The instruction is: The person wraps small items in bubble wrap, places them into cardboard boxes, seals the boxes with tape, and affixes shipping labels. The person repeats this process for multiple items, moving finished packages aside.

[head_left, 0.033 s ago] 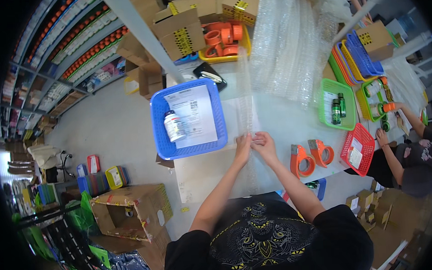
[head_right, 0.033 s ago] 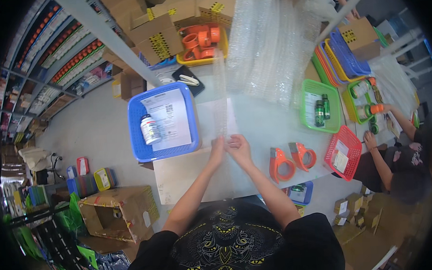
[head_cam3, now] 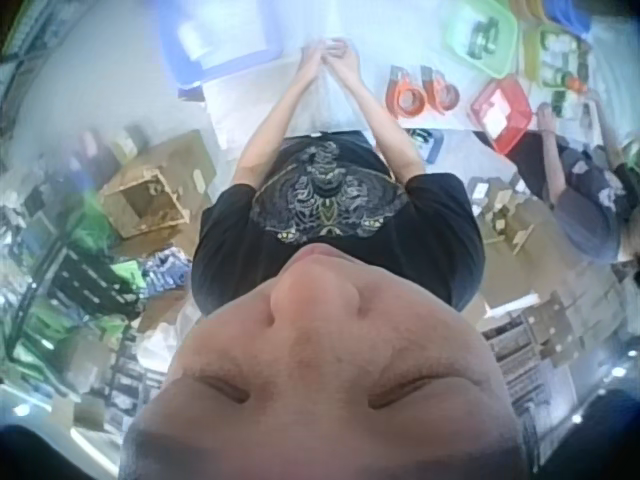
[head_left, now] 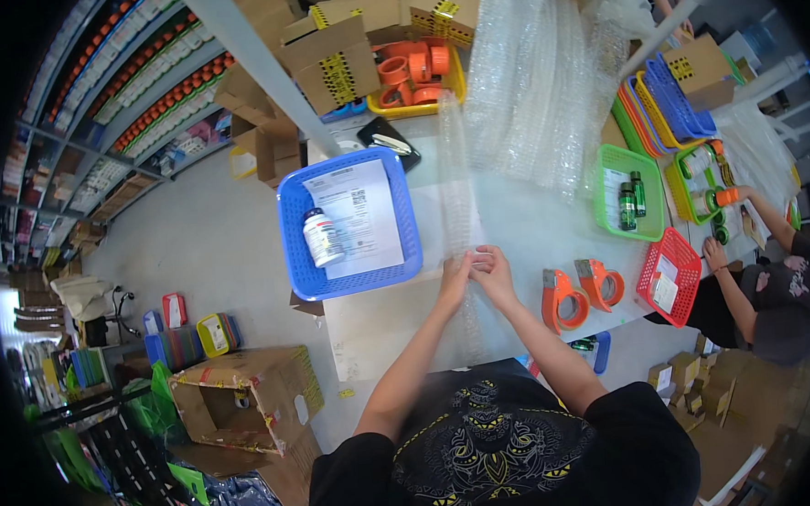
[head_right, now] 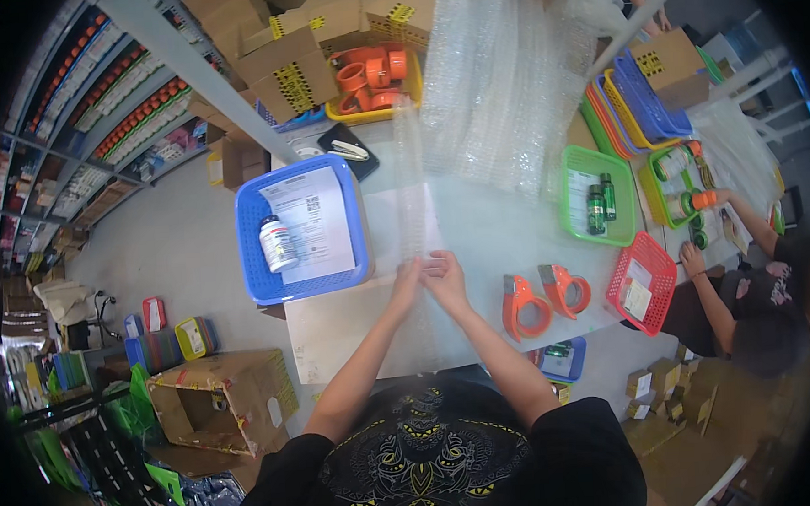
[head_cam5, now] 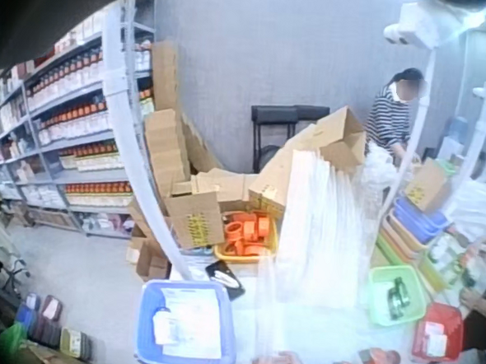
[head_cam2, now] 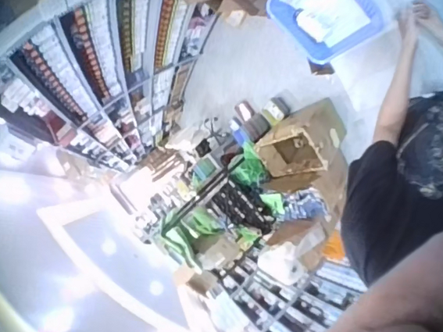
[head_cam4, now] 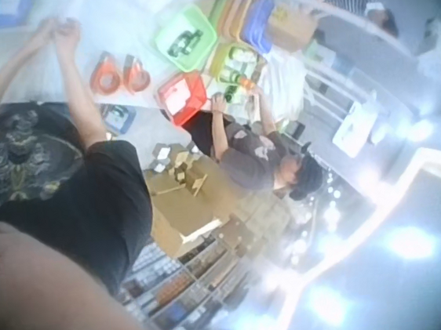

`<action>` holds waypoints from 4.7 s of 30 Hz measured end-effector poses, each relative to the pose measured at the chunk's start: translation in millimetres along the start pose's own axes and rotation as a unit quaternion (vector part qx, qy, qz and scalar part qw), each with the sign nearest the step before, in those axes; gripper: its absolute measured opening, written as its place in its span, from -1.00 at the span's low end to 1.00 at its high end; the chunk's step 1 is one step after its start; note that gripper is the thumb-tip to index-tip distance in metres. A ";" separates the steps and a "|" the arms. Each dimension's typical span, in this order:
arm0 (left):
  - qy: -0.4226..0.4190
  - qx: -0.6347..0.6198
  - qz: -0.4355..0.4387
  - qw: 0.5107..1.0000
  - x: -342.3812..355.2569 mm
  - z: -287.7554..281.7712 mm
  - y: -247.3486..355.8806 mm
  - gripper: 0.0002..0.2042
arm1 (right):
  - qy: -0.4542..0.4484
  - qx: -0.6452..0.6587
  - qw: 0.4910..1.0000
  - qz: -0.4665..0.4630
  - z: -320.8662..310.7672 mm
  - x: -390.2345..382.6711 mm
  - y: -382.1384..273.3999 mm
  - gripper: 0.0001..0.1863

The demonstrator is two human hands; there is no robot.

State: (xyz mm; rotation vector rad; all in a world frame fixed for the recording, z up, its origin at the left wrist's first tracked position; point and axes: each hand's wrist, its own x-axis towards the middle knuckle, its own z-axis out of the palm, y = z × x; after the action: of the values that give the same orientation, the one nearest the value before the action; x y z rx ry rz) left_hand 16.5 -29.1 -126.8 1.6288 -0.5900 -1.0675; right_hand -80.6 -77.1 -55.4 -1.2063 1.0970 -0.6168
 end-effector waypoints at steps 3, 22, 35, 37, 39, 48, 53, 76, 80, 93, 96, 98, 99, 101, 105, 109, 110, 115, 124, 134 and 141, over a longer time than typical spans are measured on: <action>0.003 -0.107 -0.102 0.989 -10.7 -15.2 -1.7 -0.63 | 0.007 -0.032 0.999 0.005 0.5 5.6 19.4 -0.54; -0.101 0.495 0.235 0.830 -143.7 0.3 -8.0 -0.29 | 0.046 -0.556 0.821 -0.125 -0.5 136.1 -14.5 -0.43; -0.103 0.522 0.204 0.822 -137.0 -19.2 4.0 -0.16 | -0.289 -0.151 0.931 -0.164 -44.4 208.1 -118.6 -0.07; -0.124 0.514 0.219 0.820 -128.0 -25.1 5.0 -0.16 | -0.234 -0.105 0.958 -0.126 -49.0 208.7 -122.6 -0.07; -0.130 0.507 0.226 0.821 -121.4 -28.5 6.7 -0.16 | -0.154 -0.179 0.948 -0.213 -45.5 213.6 -130.5 -0.10; 0.190 0.336 0.123 0.914 -157.5 -40.9 -11.5 -0.24 | -0.180 -0.210 0.904 -0.327 143.8 95.8 -159.7 -0.67; 0.063 0.352 0.049 0.933 -151.1 -47.4 -26.9 -0.33 | -0.227 -0.362 0.886 -0.181 263.0 50.3 -121.3 -0.07; -0.213 0.339 0.372 0.837 -166.0 -51.2 -60.6 -0.68 | -0.252 -0.510 0.773 -0.282 -31.2 -26.4 32.7 -0.17; -0.226 0.372 0.309 0.846 -167.2 -44.5 -24.3 -0.75 | -0.282 -0.536 0.751 -0.262 -26.8 -26.0 14.4 -0.17; -0.284 0.358 0.120 0.882 -15.5 -55.3 96.4 -0.84 | -0.114 -0.345 0.747 -0.557 -72.4 -81.4 -23.6 -0.64; -0.316 0.332 0.111 0.882 4.5 -57.9 94.3 -0.84 | 0.028 -0.389 0.769 -0.506 -54.5 -75.3 -10.8 -0.65; -0.316 0.336 0.098 0.882 4.4 -58.2 90.6 -0.83 | 0.109 -0.326 0.841 -0.417 -50.9 -57.6 -5.2 -0.64; -0.302 0.347 0.120 0.880 1.8 -58.2 88.5 -0.84 | 0.090 -0.255 0.895 -0.355 -52.6 -49.0 -2.6 -0.64; -0.269 0.372 0.154 0.875 -5.6 -58.0 84.8 -0.86 | 0.012 -0.210 0.933 -0.291 -60.3 -36.4 4.0 -0.68; -0.238 0.333 0.130 0.903 -18.3 -55.3 80.8 -0.82 | -0.077 -0.171 0.964 -0.191 -82.1 -28.2 16.2 -0.80; -0.225 0.305 0.122 0.917 -23.1 -53.7 78.0 -0.75 | 0.094 -0.025 0.995 -0.009 -91.8 -38.5 16.8 -0.84; -0.211 0.304 0.134 0.919 -23.1 -53.7 76.9 -0.73 | 0.118 -0.117 0.982 -0.093 -90.8 -43.2 15.2 -0.84; -0.215 0.317 0.141 0.913 -15.0 -55.3 75.6 -0.68 | -0.129 -0.327 0.753 -0.556 -58.0 -56.8 12.4 -0.66; -0.071 0.603 0.252 0.753 -76.5 -42.6 71.4 -0.32 | -0.152 -0.403 0.787 -0.442 -37.8 -30.9 32.7 -0.38; -0.045 0.493 0.278 0.823 -85.8 -31.0 6.2 -0.43 | -0.146 -0.441 0.788 -0.404 -32.8 -38.2 37.9 -0.36; -0.129 0.496 0.212 0.832 -169.7 -38.5 -4.5 -0.39 | -0.136 -0.504 0.786 -0.331 -41.0 -120.1 67.1 -0.53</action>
State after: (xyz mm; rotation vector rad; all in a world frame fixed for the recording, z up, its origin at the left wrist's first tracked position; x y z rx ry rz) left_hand -32.1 128.1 -70.0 2.0460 -1.8231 -0.6444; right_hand -175.5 28.3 -77.6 -2.6000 0.6999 -0.3089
